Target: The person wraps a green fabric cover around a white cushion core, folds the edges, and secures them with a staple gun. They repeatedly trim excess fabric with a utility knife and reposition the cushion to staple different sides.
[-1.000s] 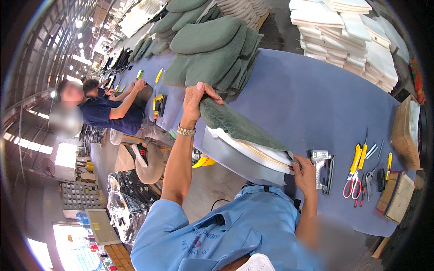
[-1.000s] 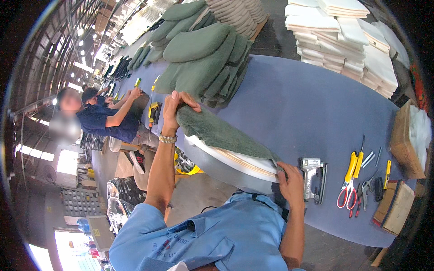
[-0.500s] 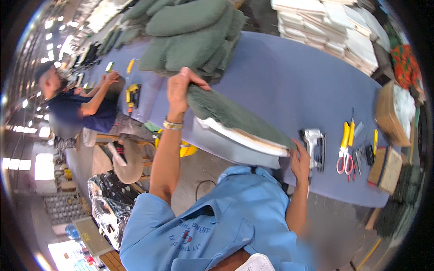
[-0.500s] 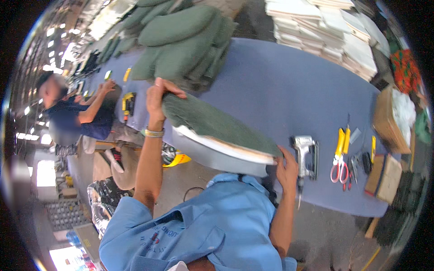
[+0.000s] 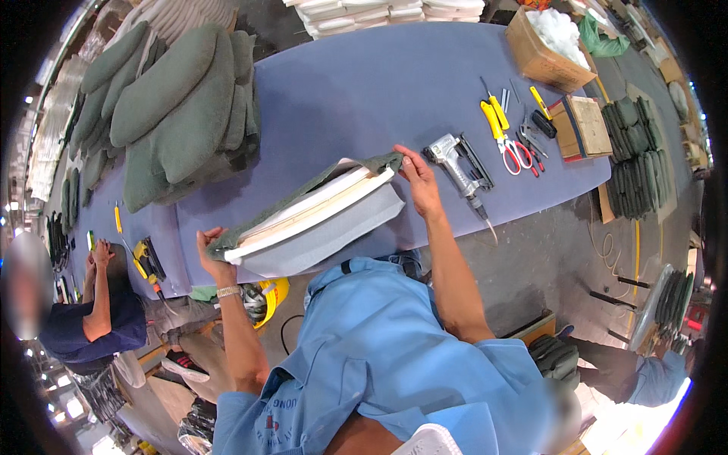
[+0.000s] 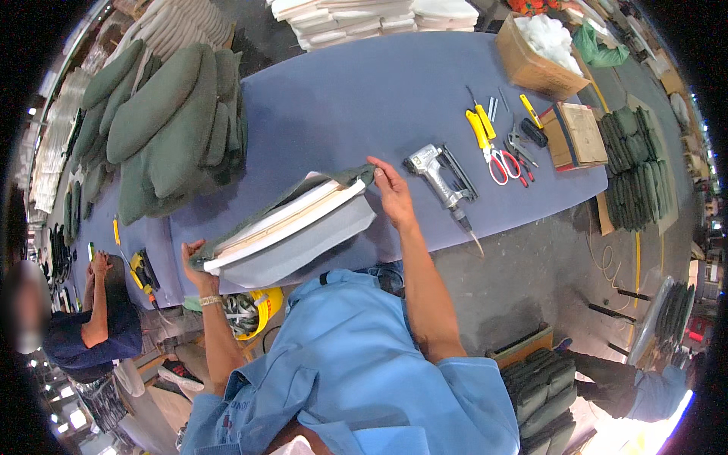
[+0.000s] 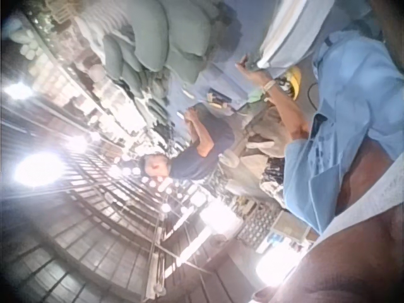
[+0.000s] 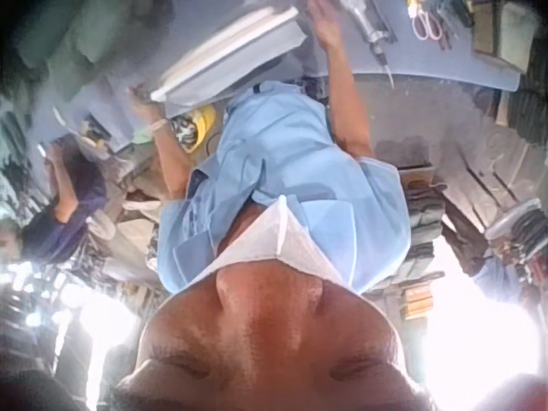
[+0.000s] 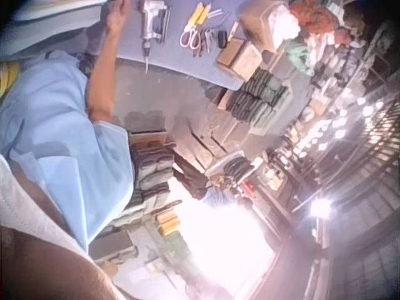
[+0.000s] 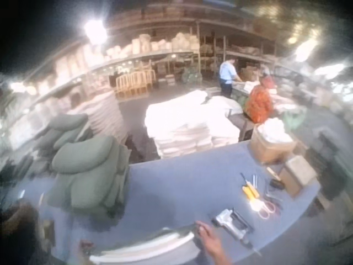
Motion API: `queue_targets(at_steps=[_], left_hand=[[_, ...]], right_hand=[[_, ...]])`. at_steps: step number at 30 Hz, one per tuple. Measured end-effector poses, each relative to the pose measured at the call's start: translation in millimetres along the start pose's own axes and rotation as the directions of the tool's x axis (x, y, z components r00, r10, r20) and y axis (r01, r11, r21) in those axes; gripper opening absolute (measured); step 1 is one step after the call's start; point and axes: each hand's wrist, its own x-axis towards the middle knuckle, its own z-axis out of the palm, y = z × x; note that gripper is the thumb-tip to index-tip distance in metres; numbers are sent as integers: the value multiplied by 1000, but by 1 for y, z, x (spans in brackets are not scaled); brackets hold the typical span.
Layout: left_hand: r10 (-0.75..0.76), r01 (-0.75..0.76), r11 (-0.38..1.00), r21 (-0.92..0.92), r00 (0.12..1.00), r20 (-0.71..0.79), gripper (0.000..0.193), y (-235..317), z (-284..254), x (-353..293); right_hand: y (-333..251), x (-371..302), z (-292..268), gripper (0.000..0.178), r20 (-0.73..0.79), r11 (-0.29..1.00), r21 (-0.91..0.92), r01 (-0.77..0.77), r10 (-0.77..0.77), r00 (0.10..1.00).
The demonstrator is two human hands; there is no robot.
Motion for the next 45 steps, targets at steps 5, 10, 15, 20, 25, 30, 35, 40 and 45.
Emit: queue_targets(at_steps=[5, 10, 15, 20, 25, 30, 35, 40, 45], left_hand=[[-90, 92, 995, -50, 995, 37, 51, -27, -25, 11], [-255, 255, 962, -102, 967, 6, 55, -49, -40, 26], [-280, 281, 954, -106, 960, 24, 66, -66, -59, 27], [-353, 383, 882, -276, 923, 154, 72, -118, -68, 21], [-217, 335, 811, -480, 933, 286, 63, -115, -52, 19], [-27, 101, 938, -331, 975, 222, 49, 0, 73, 9], [343, -317, 938, -139, 805, 485, 54, 86, 234, -1], [232, -397, 908, 135, 744, 627, 63, -2, 311, 49], [-150, -196, 940, 280, 501, 852, 64, -139, 283, -10]], right_hand=[[6, 15, 16, 34, 14, 996, 27, 85, -85, 996], [9, 33, 26, 30, -8, 982, 33, 184, -184, 983], [0, 20, 47, 43, -64, 996, -34, 83, -85, 994], [17, -3, 31, 42, -62, 971, 239, 18, -3, 998], [54, -33, -6, 35, -80, 895, 447, 1, 39, 996], [51, -73, -31, 37, 24, 832, 537, -143, 155, 988], [55, -120, -29, 68, 216, 946, 262, -190, 135, 967], [16, -157, 7, 83, 235, 928, -41, -369, 368, 900], [12, -136, 13, 93, 153, 965, -251, -75, 116, 981]])
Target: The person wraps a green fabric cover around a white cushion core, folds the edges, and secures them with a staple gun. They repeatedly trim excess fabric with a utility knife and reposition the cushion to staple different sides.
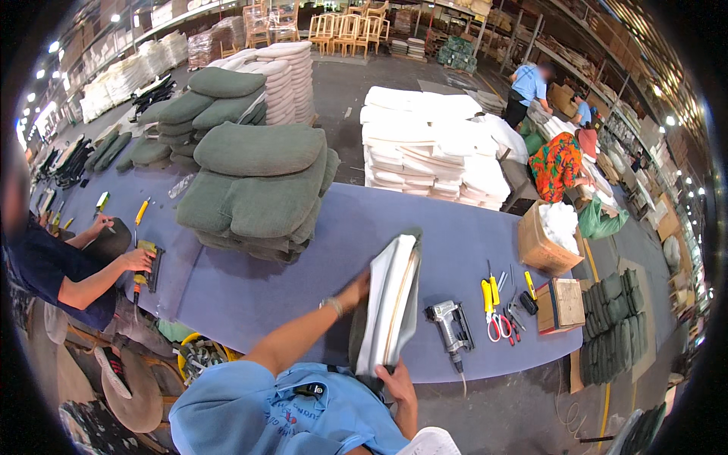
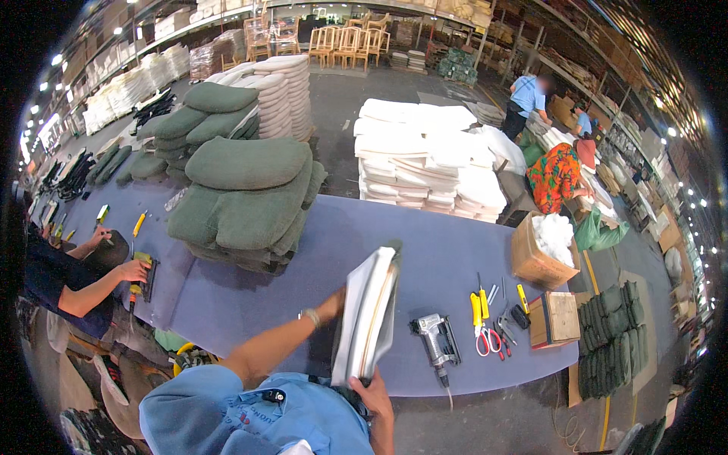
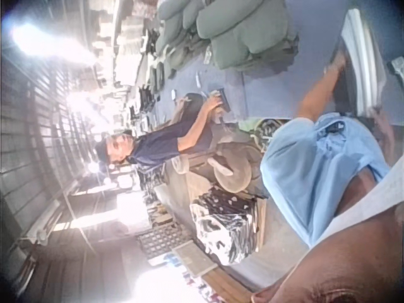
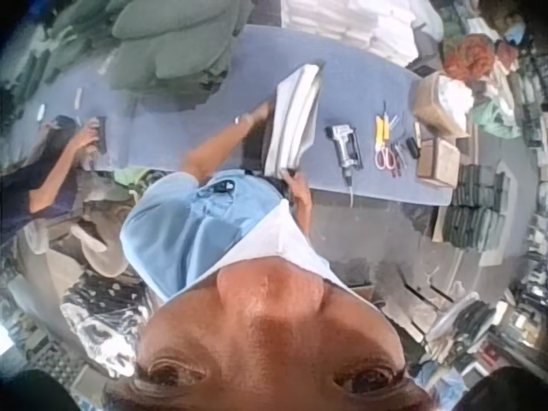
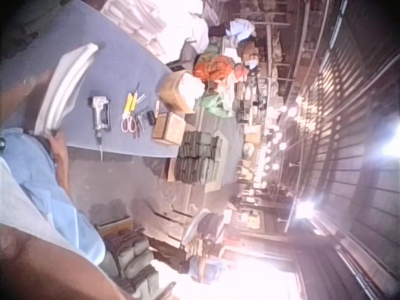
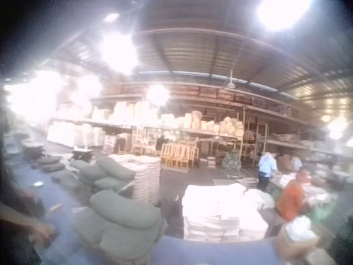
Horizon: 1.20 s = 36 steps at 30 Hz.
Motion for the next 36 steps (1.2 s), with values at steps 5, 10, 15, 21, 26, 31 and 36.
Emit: queue_targets(at_steps=[5, 10, 15, 21, 26, 31, 36], left_hand=[[25, -20, 994, 111, 999, -46, 66, -76, 19, -101], [-386, 371, 906, -205, 921, -43, 63, -65, 11, -168], [-651, 594, 723, -353, 757, -58, 60, -17, 33, -190], [-656, 446, 644, -622, 740, -148, 58, -21, 59, -194], [-628, 382, 548, -744, 775, -65, 51, -35, 92, -166], [-549, 292, 742, -604, 782, -295, 45, -52, 120, -122], [-660, 544, 751, -374, 630, -410, 55, 14, 137, -87]], right_hand=[[-32, 40, 2, 81, -163, 984, -156, -86, 60, 985], [-50, 60, 8, 82, 10, 993, -10, -115, 115, 993], [-44, 96, 4, 88, -184, 954, -256, -158, 113, 976], [-48, 99, -12, 87, -170, 929, -333, -161, 108, 979], [-61, 108, -41, 81, -18, 853, -515, 82, -107, 994], [-72, 131, -82, 74, -10, 862, -488, 139, -165, 986], [-58, 156, -120, 69, 10, 796, -584, 158, -187, 982]])
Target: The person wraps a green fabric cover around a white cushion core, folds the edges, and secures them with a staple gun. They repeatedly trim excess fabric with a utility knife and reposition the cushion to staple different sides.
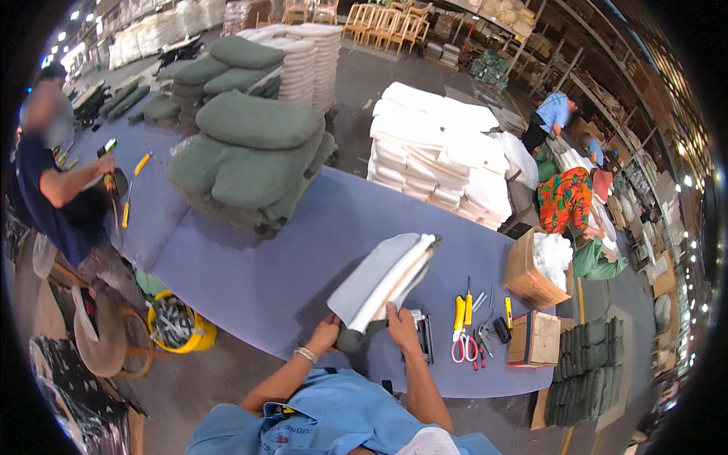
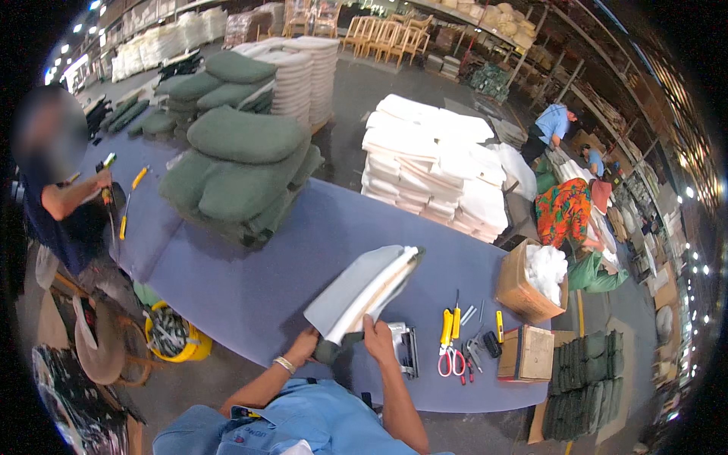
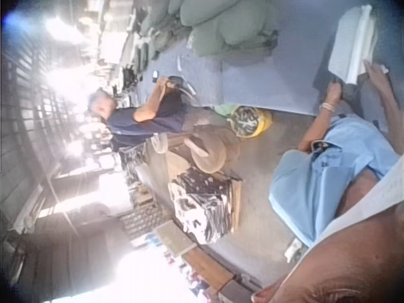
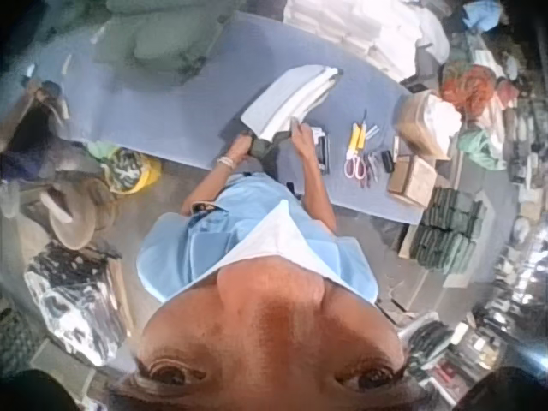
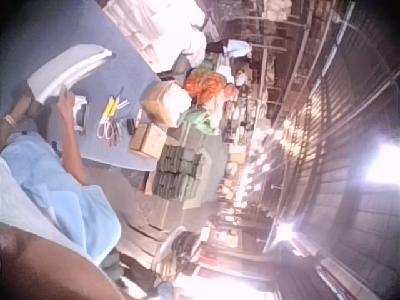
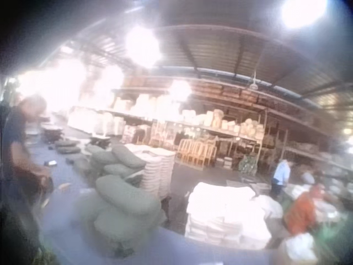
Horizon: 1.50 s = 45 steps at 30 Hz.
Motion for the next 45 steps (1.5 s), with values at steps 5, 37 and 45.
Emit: queue_targets(at_steps=[5, 37, 45], left_hand=[[382, -333, 909, 250, 906, -180, 54, -26, -12, -47], [658, -467, 739, 486, 656, -369, 68, -5, 22, -109], [671, -463, 731, 502, 624, -401, 65, -3, 10, -103]], right_hand=[[-20, -2, 10, 68, 100, 994, 63, 93, -99, 990], [-112, -33, -6, 19, 484, 851, -148, 504, -382, 787], [-95, -42, -3, 11, 508, 820, 140, 554, -540, 671]])
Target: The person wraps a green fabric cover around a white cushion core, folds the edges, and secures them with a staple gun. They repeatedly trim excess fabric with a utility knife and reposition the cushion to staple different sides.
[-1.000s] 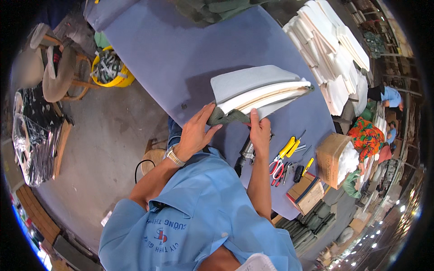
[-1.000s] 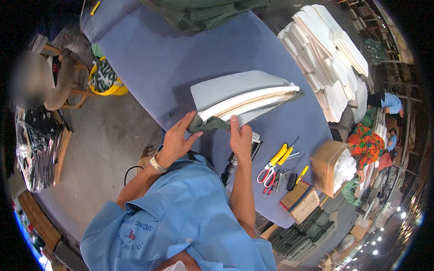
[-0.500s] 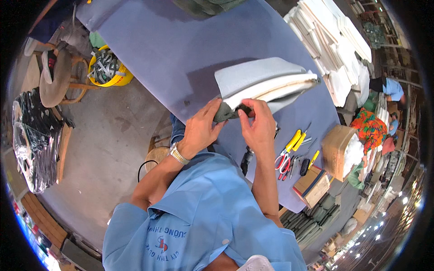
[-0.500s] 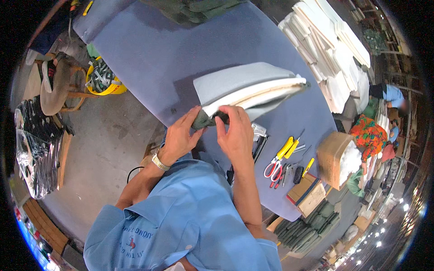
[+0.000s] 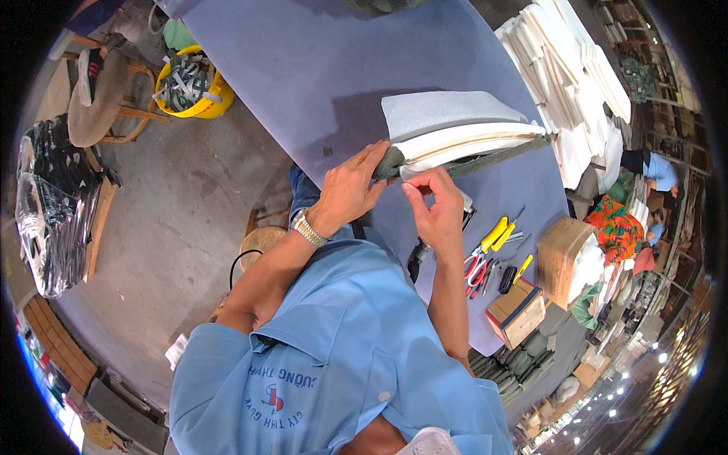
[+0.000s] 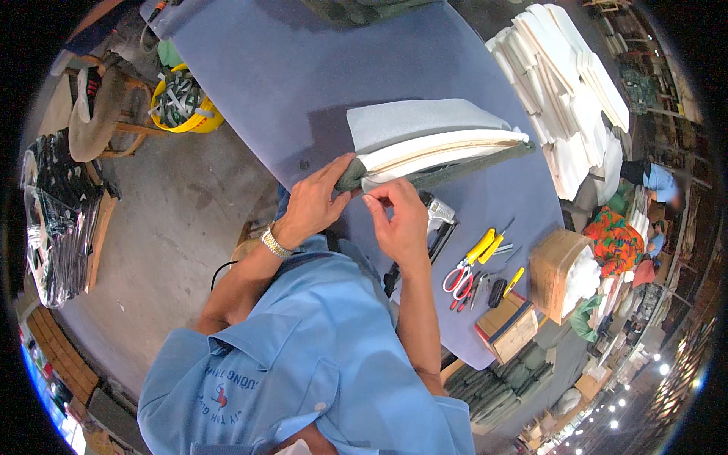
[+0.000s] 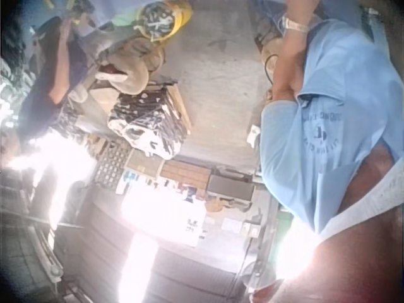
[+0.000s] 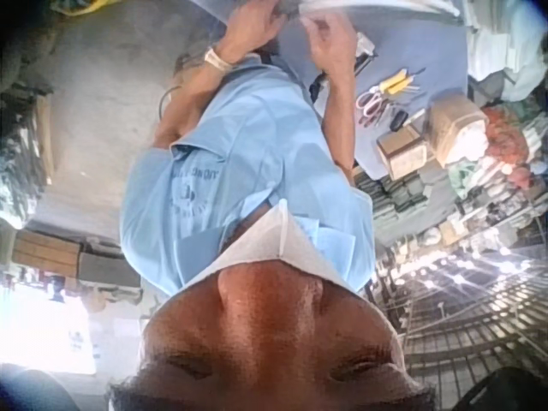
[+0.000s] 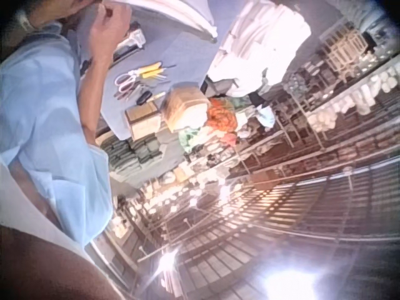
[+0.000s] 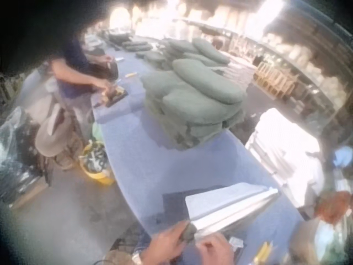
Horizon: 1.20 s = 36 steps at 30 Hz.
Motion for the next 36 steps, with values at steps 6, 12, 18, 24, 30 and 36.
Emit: queue_targets(at_steps=[6, 12, 18, 24, 30, 36], left_hand=[[-6, 6, 1000, -17, 1000, 25, 65, 4, -1, 4], [14, -14, 1000, 16, 1000, 15, 66, 7, 3, -2], [35, -37, 997, 71, 999, 38, 68, 7, 10, -14], [67, -70, 996, 57, 996, 65, 72, 7, 13, -23], [34, -34, 999, 4, 999, 3, 68, 13, 7, -13], [49, -49, 999, -6, 999, -25, 66, 11, 9, -10]], right_hand=[[16, -4, 5, 8, -72, 992, 112, -50, 59, 996], [21, -13, 3, 16, -76, 997, 75, -24, 30, 997], [10, -7, -11, 28, 18, 963, -16, -271, 271, 962], [11, -4, -15, 17, 71, 964, -266, -30, 51, 996], [-1, 4, -7, 13, 28, 982, -185, -41, 46, 999], [-12, -1, 3, 33, -128, 963, -184, -197, 175, 976]])
